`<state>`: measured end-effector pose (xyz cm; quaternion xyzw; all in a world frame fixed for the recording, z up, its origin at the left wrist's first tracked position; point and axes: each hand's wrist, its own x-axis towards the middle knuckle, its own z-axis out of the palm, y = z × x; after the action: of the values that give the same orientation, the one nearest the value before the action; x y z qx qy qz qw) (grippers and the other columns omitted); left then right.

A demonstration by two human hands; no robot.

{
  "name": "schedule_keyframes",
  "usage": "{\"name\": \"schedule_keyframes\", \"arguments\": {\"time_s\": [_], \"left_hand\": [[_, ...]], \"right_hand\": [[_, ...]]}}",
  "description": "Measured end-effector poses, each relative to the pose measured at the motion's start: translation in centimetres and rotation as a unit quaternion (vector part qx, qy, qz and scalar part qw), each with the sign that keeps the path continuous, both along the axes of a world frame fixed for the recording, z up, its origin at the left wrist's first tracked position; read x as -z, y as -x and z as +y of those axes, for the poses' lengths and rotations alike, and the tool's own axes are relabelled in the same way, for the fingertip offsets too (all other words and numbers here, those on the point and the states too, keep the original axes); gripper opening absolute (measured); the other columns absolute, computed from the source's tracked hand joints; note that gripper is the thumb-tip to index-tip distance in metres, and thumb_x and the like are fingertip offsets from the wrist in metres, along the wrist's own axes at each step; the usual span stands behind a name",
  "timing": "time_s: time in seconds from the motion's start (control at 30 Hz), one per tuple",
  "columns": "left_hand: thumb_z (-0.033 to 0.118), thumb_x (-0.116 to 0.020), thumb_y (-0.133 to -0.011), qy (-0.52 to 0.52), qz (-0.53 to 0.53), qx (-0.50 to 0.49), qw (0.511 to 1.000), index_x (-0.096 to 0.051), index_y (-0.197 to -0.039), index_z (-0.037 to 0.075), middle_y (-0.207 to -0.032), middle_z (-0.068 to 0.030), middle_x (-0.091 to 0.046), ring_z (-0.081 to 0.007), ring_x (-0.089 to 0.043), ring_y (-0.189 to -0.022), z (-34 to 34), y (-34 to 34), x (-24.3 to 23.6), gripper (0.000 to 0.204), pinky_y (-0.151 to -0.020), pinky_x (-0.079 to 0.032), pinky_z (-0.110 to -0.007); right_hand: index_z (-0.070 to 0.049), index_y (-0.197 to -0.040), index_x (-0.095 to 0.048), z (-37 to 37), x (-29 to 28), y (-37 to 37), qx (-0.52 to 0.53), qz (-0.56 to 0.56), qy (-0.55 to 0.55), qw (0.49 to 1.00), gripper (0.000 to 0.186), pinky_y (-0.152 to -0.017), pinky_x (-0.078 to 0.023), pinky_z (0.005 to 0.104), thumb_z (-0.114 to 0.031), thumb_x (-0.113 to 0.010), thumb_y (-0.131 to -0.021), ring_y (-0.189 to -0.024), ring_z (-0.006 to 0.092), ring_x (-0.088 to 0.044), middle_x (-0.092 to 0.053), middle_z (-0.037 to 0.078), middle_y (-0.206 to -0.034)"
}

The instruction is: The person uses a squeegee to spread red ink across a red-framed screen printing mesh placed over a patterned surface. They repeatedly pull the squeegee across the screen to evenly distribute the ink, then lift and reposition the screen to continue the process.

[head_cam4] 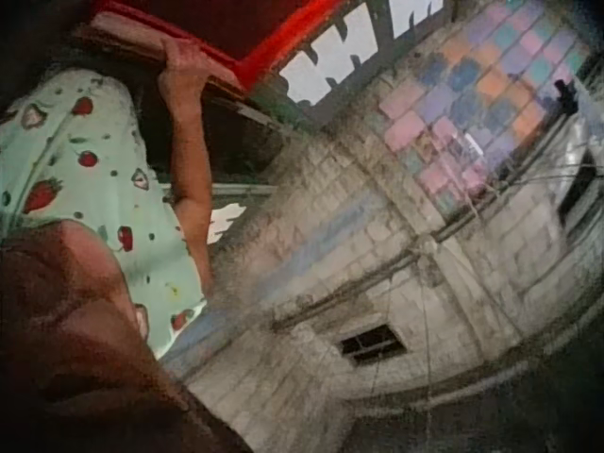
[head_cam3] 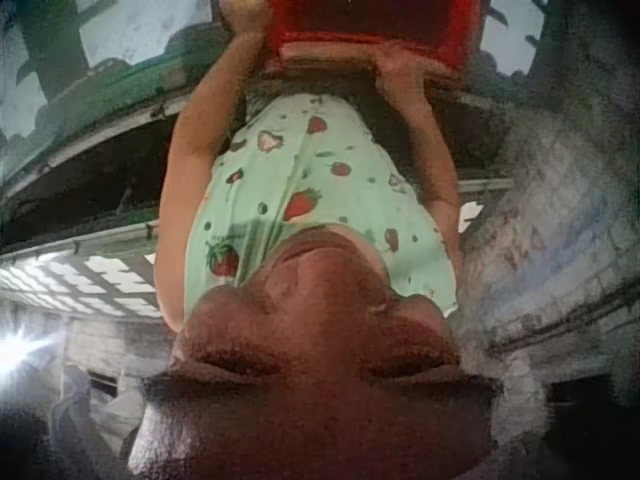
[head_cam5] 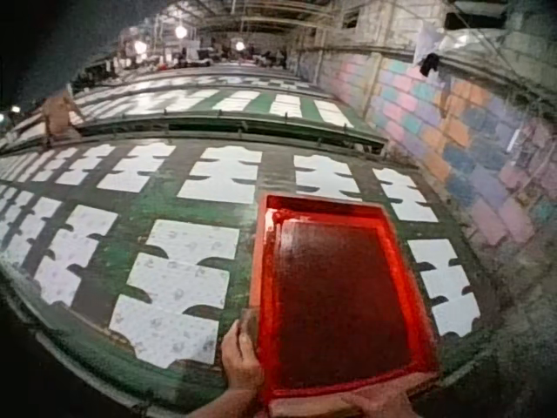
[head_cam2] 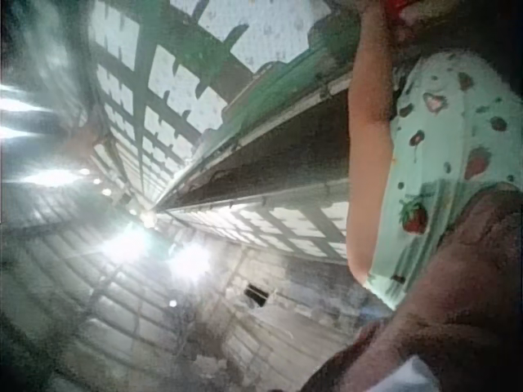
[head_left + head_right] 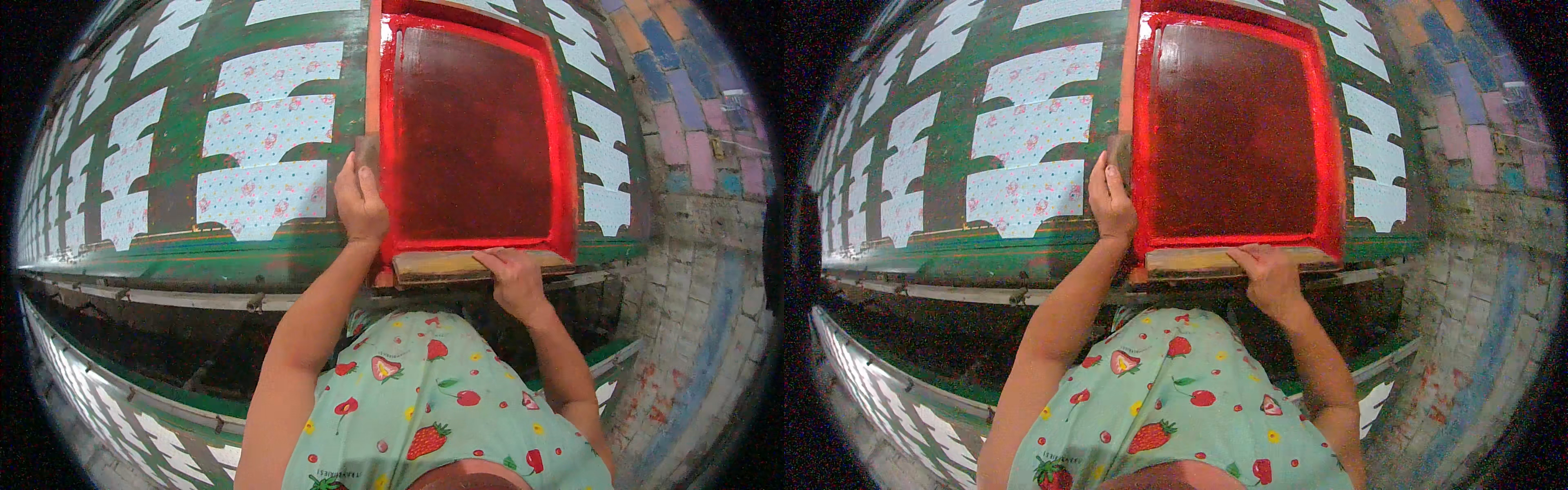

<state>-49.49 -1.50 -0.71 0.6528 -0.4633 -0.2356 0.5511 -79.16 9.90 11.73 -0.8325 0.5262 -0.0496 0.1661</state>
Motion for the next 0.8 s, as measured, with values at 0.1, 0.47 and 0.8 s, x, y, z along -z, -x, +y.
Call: {"name": "schedule_keyframes", "arguments": {"time_s": [0.1,0.47,0.8], "left_hand": [[0.029,-0.051,-0.118,-0.050,0.007,0.007,0.999,-0.057,-0.158,-0.005,-0.153,-0.0288,-0.064,-0.0453,-0.058,-0.143,0.4,0.1,-0.3,0.053,-0.123,-0.043,-0.052],[0.029,-0.047,-0.120,-0.075,-0.031,0.001,0.997,-0.056,-0.158,-0.007,-0.156,-0.0275,-0.063,-0.0432,-0.057,-0.147,0.3,0.1,-0.9,0.054,-0.126,-0.041,-0.050],[0.028,-0.046,-0.120,-0.113,-0.080,-0.046,0.989,-0.062,-0.151,-0.008,-0.148,-0.0277,-0.068,-0.0438,-0.064,-0.139,0.9,0.6,-0.8,0.051,-0.121,-0.046,-0.050]], "right_hand": [[-0.009,-0.128,-0.080,0.2,1.1,-0.7,0.010,0.006,0.084,0.996,0.051,-0.095,-0.060,0.0497,0.005,-0.069,-0.080,-0.110,0.0382,-0.076,-0.080,0.015,-0.121],[-0.014,-0.128,-0.078,-22.2,4.7,0.7,-0.041,0.022,0.202,0.978,0.041,-0.089,-0.060,0.0504,-0.003,-0.064,-0.090,-0.102,0.0367,-0.075,-0.075,0.014,-0.109],[-0.019,-0.130,-0.079,-46.7,6.6,2.6,-0.034,0.070,0.221,0.972,0.046,-0.098,-0.063,0.0532,-0.002,-0.064,-0.090,-0.111,0.0390,-0.077,-0.080,0.015,-0.118]]}}
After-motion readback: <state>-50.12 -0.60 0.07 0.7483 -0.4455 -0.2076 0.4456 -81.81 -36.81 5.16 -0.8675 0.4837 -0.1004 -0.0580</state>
